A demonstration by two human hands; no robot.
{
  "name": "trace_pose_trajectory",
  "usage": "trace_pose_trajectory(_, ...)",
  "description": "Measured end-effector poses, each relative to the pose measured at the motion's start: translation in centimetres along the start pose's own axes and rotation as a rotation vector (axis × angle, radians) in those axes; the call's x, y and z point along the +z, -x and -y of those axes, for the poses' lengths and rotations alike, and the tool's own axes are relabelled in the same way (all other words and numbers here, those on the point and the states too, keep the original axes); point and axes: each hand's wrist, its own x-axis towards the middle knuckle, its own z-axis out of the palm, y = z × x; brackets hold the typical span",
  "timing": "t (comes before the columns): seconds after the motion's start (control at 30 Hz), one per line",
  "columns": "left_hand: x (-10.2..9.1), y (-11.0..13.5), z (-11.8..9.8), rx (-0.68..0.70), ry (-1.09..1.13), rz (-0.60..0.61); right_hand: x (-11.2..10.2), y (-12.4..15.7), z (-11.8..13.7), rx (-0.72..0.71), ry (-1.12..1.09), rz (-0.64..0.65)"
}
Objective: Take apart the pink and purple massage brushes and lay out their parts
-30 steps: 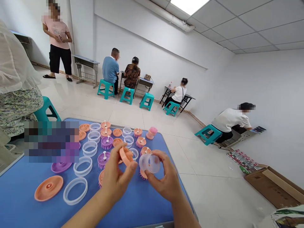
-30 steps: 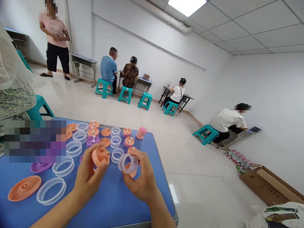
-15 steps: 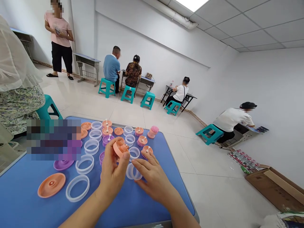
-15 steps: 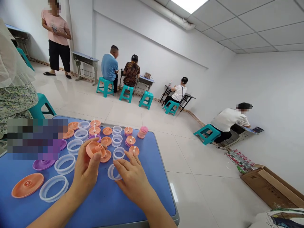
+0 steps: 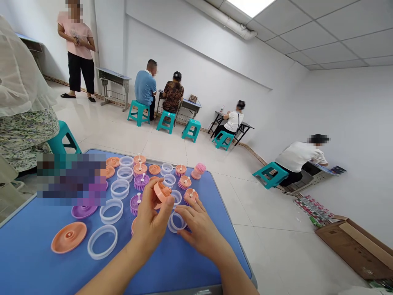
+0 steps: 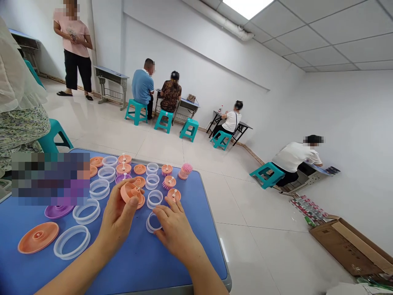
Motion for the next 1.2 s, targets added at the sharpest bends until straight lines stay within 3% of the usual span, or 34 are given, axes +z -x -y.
trace_pose_trajectory(0.1, 0.1, -0.1, -0.1, -0.002, -0.013, 0.058, -0.2, 0.1, -0.4, -0.021, -0.043, 0.004)
trace_pose_trajectory(0.17, 0.1, 0.0, 0.0, -0.003, -0.029, 0.099, -0.5, 0.3, -0.8, -0.050, -0.119, -0.066)
trace_pose_trajectory(0.33, 0.3, 0.4, 0.3, -0.040, -0.070, 0.156, -1.5, 0.7, -1.1, -0.085, -0.378, -0.500)
trace_pose_trajectory(0.4, 0.5, 0.6, 0.4, -0.063, -0.057, 0.201, -1.6, 0.8, -0.9, -0.104, -0.482, -0.601)
trace_pose_trajectory(0.63, 0.9, 1.1, 0.0, -0.061, -0.046, 0.434, -1.2, 1.0, -0.1, -0.179, -0.538, -0.568)
trace_pose_trajectory(0.9, 1.0, 1.4, 0.5, 0.060, -0.104, 0.394, -1.8, 1.0, 0.3, -0.221, -0.513, -0.488)
trace_pose_trajectory(0.97, 1.0, 1.4, 0.6, 0.130, -0.140, 0.366, -2.0, 0.8, 0.6, -0.225, -0.488, -0.523)
trace_pose_trajectory(1.03, 0.9, 1.4, 0.4, 0.289, -0.229, 0.279, -2.2, 0.6, 0.8, -0.206, -0.481, -0.570)
trace_pose_trajectory(1.1, 0.7, 1.5, -0.1, 0.558, -0.336, 0.158, -1.9, 0.9, 0.7, -0.172, -0.481, -0.572)
trace_pose_trajectory(1.2, 0.6, 1.9, -1.0, 0.995, -0.385, 0.073, 0.6, 2.5, -0.7, -0.137, -0.440, -0.440)
